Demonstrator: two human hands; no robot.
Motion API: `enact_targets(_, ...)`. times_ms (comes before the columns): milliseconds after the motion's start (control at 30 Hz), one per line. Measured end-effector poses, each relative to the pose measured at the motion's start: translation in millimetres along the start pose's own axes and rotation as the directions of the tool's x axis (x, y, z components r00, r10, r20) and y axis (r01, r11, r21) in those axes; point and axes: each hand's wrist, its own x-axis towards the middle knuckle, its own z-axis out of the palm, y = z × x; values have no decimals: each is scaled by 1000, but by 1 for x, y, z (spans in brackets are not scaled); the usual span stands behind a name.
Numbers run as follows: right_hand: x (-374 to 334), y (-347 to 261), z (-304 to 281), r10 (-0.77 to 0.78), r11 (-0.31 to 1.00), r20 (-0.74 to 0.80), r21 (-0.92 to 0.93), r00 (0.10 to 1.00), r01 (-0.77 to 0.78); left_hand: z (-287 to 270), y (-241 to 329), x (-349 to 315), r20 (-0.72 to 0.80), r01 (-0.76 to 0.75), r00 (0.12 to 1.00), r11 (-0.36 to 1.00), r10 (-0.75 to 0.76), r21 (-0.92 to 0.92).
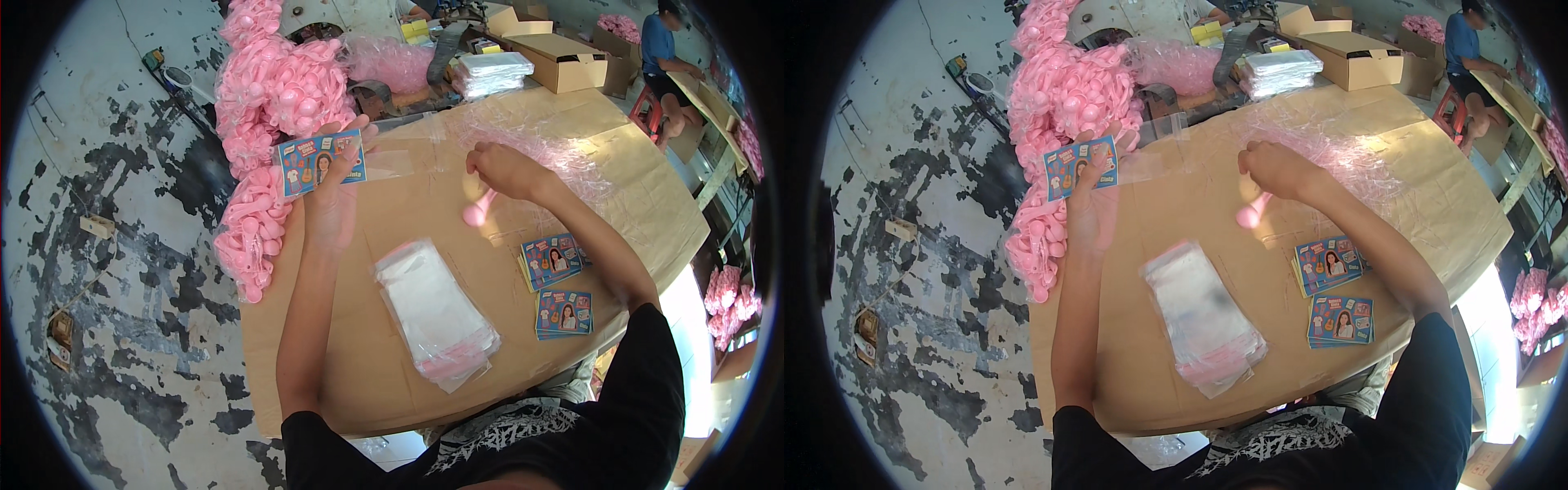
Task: The person opens a plastic bag containing pink plastic scoops and removes them one by one, placing them on the table. They also handle small printed cards and a yellow sticky note, arranging items on the work surface.
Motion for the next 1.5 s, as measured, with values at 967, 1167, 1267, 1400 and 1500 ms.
enact_targets(967, -12, 17, -31, -164, 965, -136, -230, 977, 130, 2, -4, -2, 20, 32, 999, 999, -32, -4)
enact_targets(1167, -24, 8, -79, 5, 919, -290, 379, 957, 110, -2, -8, -2, -19, 62, 998, 996, -63, -62)
enact_targets(1267, -33, -2, -90, 7, 755, -277, 631, 961, 177, -3, -11, 0, -41, 81, 995, 991, -86, -104)
enact_targets(1400, -38, -17, -92, -62, 666, -292, 700, 954, 257, 7, -15, -4, -81, 105, 990, 984, -117, -145)
enact_targets(1500, -38, -39, -87, -56, 619, -256, 750, 965, 235, 19, -27, -14, -32, 107, 993, 967, -117, -233)
